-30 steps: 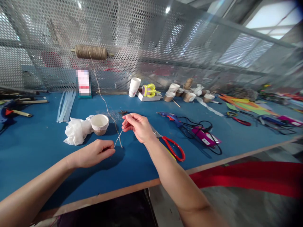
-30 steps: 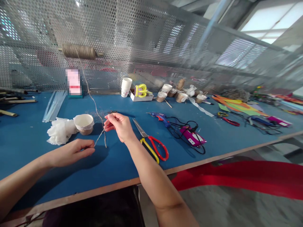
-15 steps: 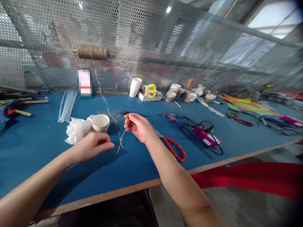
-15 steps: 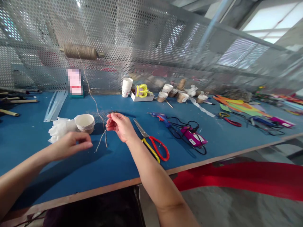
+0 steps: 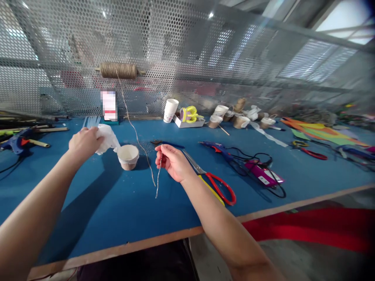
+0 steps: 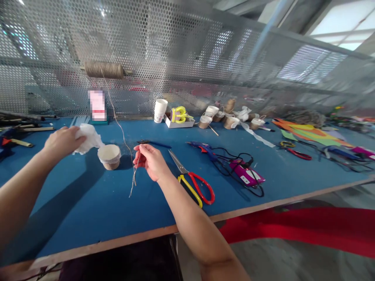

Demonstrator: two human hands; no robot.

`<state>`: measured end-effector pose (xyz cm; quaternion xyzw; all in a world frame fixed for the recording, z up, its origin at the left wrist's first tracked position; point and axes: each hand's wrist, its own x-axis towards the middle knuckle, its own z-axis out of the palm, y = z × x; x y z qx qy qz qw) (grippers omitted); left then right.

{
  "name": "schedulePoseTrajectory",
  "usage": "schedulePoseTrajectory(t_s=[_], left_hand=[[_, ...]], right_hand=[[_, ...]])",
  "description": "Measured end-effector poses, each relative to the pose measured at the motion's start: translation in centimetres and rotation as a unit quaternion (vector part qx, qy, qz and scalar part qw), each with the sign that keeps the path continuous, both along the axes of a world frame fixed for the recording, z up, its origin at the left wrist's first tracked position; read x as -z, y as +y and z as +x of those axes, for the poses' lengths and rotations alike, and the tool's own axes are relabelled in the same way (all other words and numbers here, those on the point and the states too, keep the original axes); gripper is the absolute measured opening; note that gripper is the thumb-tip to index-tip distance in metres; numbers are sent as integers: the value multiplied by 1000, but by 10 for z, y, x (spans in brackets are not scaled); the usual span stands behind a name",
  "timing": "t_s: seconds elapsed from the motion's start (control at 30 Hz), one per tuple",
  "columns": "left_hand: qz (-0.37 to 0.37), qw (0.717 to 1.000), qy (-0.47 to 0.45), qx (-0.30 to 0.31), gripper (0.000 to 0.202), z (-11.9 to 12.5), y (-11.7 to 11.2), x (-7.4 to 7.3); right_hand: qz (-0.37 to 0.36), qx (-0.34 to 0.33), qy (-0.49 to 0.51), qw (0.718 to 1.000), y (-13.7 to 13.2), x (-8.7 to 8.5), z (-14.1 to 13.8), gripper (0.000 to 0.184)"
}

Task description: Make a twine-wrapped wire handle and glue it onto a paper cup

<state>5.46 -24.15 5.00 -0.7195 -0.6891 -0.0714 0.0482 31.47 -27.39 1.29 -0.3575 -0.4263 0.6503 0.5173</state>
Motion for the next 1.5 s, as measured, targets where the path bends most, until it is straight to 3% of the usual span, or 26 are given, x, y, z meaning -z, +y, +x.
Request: schedulePoseTrajectory(t_s=[0.1, 0.17, 0.2, 0.27, 0.37, 0.43, 0.53, 0.63, 0.7, 0.73, 0.83, 0.93, 1.07, 1.13, 1.33, 1.43, 1.5], left_hand=[[3, 996, 12, -92, 64, 6, -2, -16], [21, 995, 15, -100, 63, 15, -8, -20], [41, 997, 12, -68, 59, 21, -12, -20], [80, 993, -31, 84, 50, 33, -20, -15], [25, 978, -46, 200, 40, 49, -29, 4], [3, 973, -54, 225, 22, 59, -34, 19], [55, 967, -76, 237, 19, 70, -42, 34], [59, 948, -102, 295, 16, 67, -42, 34], [31, 932, -131, 336, 27, 53, -33, 26], [17, 932, -148, 330, 37, 42, -25, 21], [40, 978, -112, 170, 50, 8, 5, 13], [-8, 998, -59, 26, 49, -15, 32, 22], [-17, 995, -101, 15, 26, -27, 50, 30], [8, 991, -133, -3, 29, -34, 52, 21], [129, 964, -227, -53, 49, -67, 38, -27], [205, 941, -262, -64, 49, -72, 30, -36], [208, 943, -247, -74, 49, -71, 27, -35]], right_hand=[[8, 1, -3, 1000, -1, 0, -1, 22], [16, 2, -5, 1000, -3, 0, -2, 23], [20, 0, -5, 1000, -3, 0, -3, 23], [28, -5, -8, 1000, -4, 0, -4, 22], [27, -12, -24, 999, -5, 0, -4, 20], [27, -11, -47, 998, -6, 1, -4, 19], [44, -22, -103, 993, -8, 2, -7, 19], [85, -34, -198, 976, -11, 5, -12, 20], [124, -30, -277, 953, -11, 7, -16, 17], [141, -28, -312, 939, -11, 7, -17, 15], [168, -39, -386, 906, -5, 1, -22, 10], [178, -48, -448, 875, 10, -10, -27, 13], [181, -27, -489, 853, 38, -18, -34, 17], [181, -8, -496, 849, 52, -17, -36, 15], [177, 20, -494, 851, 73, -11, -39, 14], [174, 20, -484, 857, 73, -12, -44, 14], [172, 17, -477, 862, 72, -13, -49, 14]])
